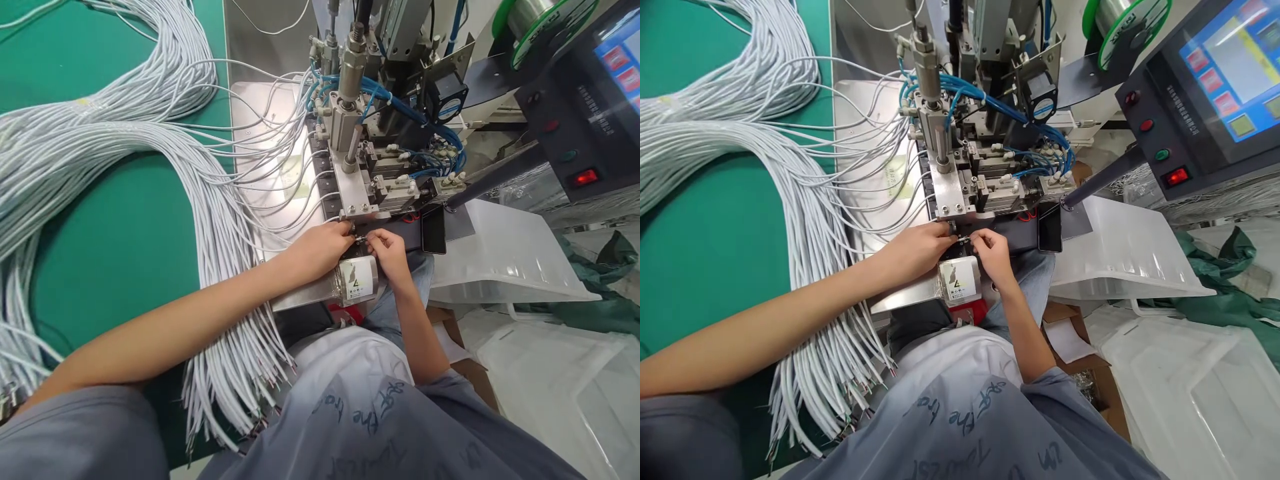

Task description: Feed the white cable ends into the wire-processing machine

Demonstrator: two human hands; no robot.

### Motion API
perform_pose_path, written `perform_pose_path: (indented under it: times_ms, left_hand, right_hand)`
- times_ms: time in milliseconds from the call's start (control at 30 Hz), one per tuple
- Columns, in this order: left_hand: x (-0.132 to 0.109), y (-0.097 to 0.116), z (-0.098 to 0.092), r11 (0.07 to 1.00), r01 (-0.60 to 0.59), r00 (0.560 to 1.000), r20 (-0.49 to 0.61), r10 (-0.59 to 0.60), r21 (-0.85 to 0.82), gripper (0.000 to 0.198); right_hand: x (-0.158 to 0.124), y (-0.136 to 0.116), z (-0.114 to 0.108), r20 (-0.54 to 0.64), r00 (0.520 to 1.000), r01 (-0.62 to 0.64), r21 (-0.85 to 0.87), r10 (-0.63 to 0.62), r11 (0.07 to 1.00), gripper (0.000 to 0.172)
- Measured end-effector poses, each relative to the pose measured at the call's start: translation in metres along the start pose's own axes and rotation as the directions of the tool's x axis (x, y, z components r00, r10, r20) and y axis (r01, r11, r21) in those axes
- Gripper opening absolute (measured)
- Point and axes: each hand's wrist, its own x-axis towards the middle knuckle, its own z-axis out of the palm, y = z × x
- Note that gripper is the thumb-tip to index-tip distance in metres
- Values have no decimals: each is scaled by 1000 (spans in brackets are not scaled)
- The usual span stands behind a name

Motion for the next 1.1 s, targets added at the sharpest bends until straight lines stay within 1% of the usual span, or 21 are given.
perform_pose_path:
  times_ms: [67,200,300,467,600,800,933,1033,1100]
  left_hand:
    - [0,-1,2,1000,-18,1000,1,18,-2,23]
    - [-1,-4,6,997,-78,996,-38,77,-7,25]
    - [-1,-4,8,995,-100,993,-54,101,7,25]
    - [-2,-2,6,994,-102,993,-55,103,29,26]
    - [-3,0,1,994,-104,993,-42,106,44,27]
    - [-5,3,-3,993,-93,996,-4,93,67,26]
    - [-5,4,-1,983,-104,995,10,104,150,27]
    - [-5,6,-3,976,-107,993,-26,114,187,25]
    - [-7,9,-7,977,-70,997,-21,76,202,22]
  right_hand:
    - [1,0,1,8,1000,-17,-1,17,1000,14]
    - [0,-1,1,25,998,-54,10,53,999,15]
    - [-1,-2,0,35,997,-72,14,71,997,15]
    - [0,-3,0,27,998,-48,-25,49,999,14]
    - [2,-3,2,43,999,-29,-45,31,999,13]
    - [4,-1,2,15,999,-41,-43,41,998,19]
    - [7,2,1,102,993,-45,-81,53,996,25]
    - [7,7,1,173,985,4,-75,9,997,29]
    - [7,10,1,198,980,49,-66,-35,997,29]
